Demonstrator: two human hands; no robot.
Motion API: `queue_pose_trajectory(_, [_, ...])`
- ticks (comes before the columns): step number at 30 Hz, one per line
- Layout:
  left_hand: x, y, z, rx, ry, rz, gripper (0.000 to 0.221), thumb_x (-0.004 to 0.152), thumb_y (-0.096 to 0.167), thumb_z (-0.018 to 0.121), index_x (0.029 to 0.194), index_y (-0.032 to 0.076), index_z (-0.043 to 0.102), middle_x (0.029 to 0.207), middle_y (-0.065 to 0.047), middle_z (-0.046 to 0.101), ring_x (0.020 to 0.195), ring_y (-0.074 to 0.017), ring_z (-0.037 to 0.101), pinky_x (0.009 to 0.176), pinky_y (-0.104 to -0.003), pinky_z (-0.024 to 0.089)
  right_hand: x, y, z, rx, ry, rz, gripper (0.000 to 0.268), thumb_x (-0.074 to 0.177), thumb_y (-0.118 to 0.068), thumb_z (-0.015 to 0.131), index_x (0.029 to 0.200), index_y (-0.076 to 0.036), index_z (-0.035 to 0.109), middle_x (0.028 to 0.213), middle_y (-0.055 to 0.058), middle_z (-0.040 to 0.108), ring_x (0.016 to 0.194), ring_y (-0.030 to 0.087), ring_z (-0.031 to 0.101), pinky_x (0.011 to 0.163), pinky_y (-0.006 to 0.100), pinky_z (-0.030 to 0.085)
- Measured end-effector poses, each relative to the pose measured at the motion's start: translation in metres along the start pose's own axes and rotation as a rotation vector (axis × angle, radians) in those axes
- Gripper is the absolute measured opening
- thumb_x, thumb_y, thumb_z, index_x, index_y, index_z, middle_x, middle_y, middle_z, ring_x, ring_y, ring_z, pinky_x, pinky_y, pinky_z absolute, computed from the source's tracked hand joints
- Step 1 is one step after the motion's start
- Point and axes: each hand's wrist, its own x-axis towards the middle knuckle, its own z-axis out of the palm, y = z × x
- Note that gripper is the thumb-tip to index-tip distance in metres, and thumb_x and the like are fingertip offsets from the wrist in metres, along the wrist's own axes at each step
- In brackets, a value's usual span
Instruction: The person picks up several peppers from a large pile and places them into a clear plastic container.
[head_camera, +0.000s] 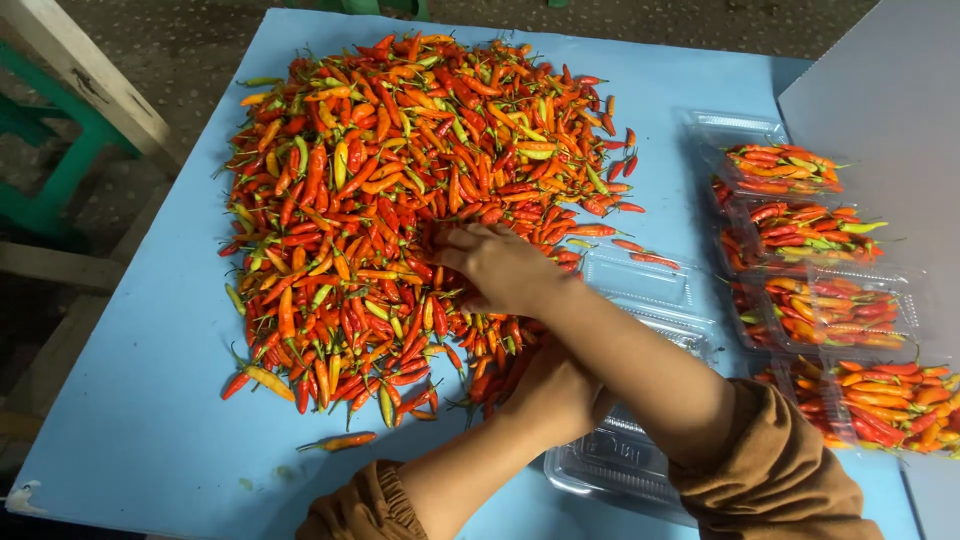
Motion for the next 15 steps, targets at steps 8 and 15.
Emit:
queue_pose_trajectory(8, [-0.002, -0.006, 0.003, -0.024, -0.058, -0.049, 0.029, 0.09, 0.026, 0.061, 0.076, 0.005, 0.075, 0.068, -0.017, 0.068, 0.075, -0.0384, 0.07, 0.073, -0.049, 0.055, 0.017, 0.006, 0.016, -0.069, -0.17, 0.056, 0.065, 0.083, -0.035, 0.083, 0.14, -0.014, 0.058, 0.143, 0.011, 0.054, 0.135, 0.039, 0.049, 0.102, 0.052, 0.053])
queue_pose_trajectory(15, [-0.004, -0.007, 0.006, -0.05, -0.126, -0.075, 0.029, 0.092, 0.025, 0.058, 0.08, 0.005, 0.075, 0.075, -0.016, 0.07, 0.082, -0.0382, 0.07, 0.081, -0.051, 0.053, 0.02, 0.012, 0.03, -0.123, -0.252, 0.04, 0.059, 0.089, -0.026, 0.077, 0.142, -0.015, 0.055, 0.145, 0.013, 0.051, 0.131, 0.04, 0.054, 0.103, 0.054, 0.054])
